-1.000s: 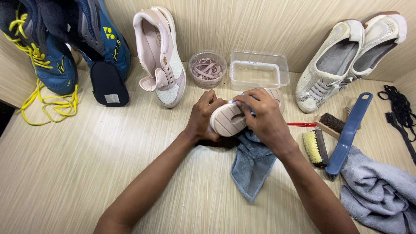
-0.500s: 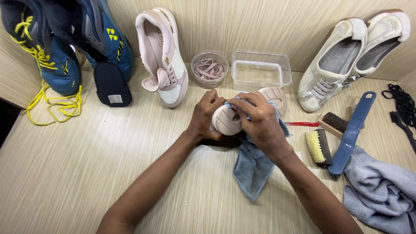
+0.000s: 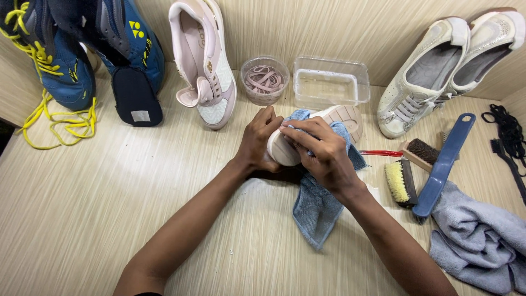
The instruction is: The person scrubs the sole of a pink sneaker with a toothbrush and wipes it with a blue cloth. The person repeats the scrubbing and wiping cycle on the same shoe sole.
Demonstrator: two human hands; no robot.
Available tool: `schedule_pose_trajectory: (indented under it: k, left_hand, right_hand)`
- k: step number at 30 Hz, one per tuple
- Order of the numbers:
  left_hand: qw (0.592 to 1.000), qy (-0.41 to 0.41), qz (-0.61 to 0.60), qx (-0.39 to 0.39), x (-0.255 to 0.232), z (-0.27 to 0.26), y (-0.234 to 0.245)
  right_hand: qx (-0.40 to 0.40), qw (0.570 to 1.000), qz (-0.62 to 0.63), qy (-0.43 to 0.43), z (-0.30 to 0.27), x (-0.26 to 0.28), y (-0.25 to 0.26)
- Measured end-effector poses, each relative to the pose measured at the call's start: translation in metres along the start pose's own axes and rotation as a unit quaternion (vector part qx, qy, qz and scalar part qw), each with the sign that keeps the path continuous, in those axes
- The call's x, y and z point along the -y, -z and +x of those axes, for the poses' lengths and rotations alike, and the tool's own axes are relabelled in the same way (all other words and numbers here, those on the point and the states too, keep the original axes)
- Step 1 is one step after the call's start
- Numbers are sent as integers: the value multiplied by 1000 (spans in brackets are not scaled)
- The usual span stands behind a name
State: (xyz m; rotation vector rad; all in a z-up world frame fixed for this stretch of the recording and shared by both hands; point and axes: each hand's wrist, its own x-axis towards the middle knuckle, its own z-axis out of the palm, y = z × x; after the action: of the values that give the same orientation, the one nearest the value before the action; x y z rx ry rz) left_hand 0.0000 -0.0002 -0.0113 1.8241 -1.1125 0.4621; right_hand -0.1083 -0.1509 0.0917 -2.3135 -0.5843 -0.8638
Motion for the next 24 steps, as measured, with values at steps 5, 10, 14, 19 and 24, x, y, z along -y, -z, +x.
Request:
schedule_pose_trajectory:
  k: [5,10,14,19,24]
  left_hand:
    - [1000,-13,-18,-9,-1,0,-1]
    - [1000,-4,-25,-14,2,-1,-4]
    - [1000,-10,5,-9,0,-4,-3]
    - [1000,-20,11,4,7,-3,-4]
    - [1000,-14,17,-7,-19,6,9]
  right_hand:
    - [5,996,-73,-46,-5,-26,14]
    - [-14,995,-99,-28,-9,-8,-2]
    - [9,998,-30,55,-20,13,-17]
    - [60,990,-36,126,-36,15,-20]
    - [75,974,-161,139,-56,21,-23]
